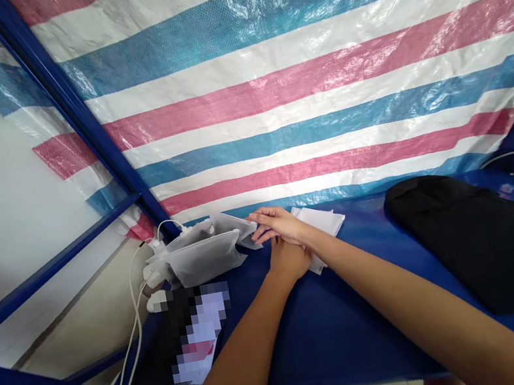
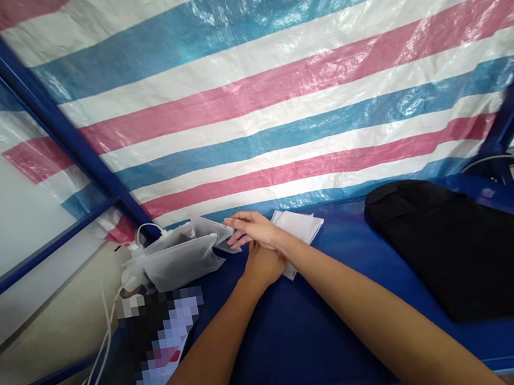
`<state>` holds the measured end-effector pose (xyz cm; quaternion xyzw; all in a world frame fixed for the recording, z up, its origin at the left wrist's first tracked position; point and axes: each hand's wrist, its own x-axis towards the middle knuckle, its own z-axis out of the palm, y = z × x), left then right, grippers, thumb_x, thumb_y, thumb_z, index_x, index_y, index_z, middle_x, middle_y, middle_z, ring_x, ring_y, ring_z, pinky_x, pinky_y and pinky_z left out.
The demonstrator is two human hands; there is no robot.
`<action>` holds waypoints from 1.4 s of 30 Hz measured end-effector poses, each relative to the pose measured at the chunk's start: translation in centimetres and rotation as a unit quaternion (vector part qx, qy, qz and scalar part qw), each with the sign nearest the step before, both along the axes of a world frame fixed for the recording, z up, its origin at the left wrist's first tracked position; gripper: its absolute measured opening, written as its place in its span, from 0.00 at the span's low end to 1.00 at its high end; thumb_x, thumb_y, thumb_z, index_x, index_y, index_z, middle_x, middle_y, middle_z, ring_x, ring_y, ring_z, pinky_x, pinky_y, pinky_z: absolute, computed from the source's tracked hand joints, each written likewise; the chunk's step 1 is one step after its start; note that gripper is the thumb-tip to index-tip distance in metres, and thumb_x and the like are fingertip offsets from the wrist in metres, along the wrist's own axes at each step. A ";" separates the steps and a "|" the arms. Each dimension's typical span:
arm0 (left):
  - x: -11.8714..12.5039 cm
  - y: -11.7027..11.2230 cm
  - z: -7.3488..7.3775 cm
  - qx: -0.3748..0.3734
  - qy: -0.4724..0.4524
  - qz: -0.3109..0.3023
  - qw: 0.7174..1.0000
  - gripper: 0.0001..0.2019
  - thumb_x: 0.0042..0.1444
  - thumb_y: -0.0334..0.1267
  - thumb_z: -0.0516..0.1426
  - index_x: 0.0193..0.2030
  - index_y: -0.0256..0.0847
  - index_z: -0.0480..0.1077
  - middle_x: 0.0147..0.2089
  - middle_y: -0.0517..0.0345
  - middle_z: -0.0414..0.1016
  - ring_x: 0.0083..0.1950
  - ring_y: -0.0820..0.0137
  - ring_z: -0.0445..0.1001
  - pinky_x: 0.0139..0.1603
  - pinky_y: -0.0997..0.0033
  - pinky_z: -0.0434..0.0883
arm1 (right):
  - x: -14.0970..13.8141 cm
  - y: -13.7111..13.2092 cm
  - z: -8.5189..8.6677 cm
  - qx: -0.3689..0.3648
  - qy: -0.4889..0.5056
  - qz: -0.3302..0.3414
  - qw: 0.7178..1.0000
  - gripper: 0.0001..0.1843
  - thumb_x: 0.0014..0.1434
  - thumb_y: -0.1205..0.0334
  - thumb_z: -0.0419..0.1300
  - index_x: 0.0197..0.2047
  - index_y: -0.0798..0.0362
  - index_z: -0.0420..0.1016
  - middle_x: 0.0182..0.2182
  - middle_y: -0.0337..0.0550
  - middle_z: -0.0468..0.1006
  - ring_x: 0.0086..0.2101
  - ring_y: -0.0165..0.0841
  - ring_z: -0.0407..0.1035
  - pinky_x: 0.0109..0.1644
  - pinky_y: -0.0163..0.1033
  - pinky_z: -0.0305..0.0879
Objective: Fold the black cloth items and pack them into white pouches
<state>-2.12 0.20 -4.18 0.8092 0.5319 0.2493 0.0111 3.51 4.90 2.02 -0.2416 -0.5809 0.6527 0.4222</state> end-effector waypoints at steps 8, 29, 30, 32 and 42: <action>1.2 -2.2 3.3 0.003 0.024 -0.094 0.995 0.28 0.73 0.53 0.57 0.73 0.41 0.72 0.74 0.40 0.73 0.77 0.41 0.67 0.78 0.37 0.63 | 5.3 -0.4 1.7 0.015 -0.003 -0.041 0.999 0.26 0.58 0.39 0.78 0.50 0.48 0.84 0.59 0.49 0.84 0.37 0.38 0.85 0.37 0.42 0.87; -2.8 1.4 3.9 0.089 0.076 0.068 0.991 0.23 0.73 0.42 0.55 0.71 0.41 0.72 0.80 0.41 0.63 0.82 0.44 0.56 0.82 0.36 0.50 | 16.7 2.2 -7.4 0.404 -0.450 -0.235 0.761 0.26 0.75 0.51 0.57 0.70 0.54 0.72 0.66 0.59 0.77 0.66 0.53 0.69 0.74 0.60 0.64; -3.3 1.7 4.0 0.081 0.081 0.091 0.989 0.24 0.72 0.42 0.56 0.71 0.40 0.71 0.80 0.39 0.64 0.81 0.43 0.57 0.81 0.36 0.52 | 16.7 2.2 -7.3 0.399 -0.456 -0.233 0.760 0.26 0.75 0.51 0.58 0.70 0.54 0.73 0.64 0.59 0.78 0.65 0.53 0.70 0.73 0.59 0.65; -4.2 2.0 4.3 0.066 0.084 0.123 0.987 0.23 0.72 0.42 0.55 0.70 0.39 0.72 0.76 0.37 0.69 0.76 0.42 0.63 0.77 0.38 0.58 | 16.9 2.3 -7.2 0.393 -0.464 -0.233 0.759 0.25 0.75 0.51 0.58 0.68 0.55 0.73 0.62 0.60 0.79 0.64 0.54 0.71 0.72 0.59 0.67; -4.0 1.6 6.1 0.022 0.167 0.212 0.963 0.17 0.67 0.29 0.52 0.51 0.37 0.83 0.55 0.34 0.81 0.63 0.44 0.71 0.64 0.43 0.64 | 17.0 2.1 -7.0 0.401 -0.466 -0.213 0.759 0.21 0.75 0.53 0.59 0.65 0.54 0.76 0.62 0.58 0.79 0.62 0.53 0.71 0.71 0.58 0.67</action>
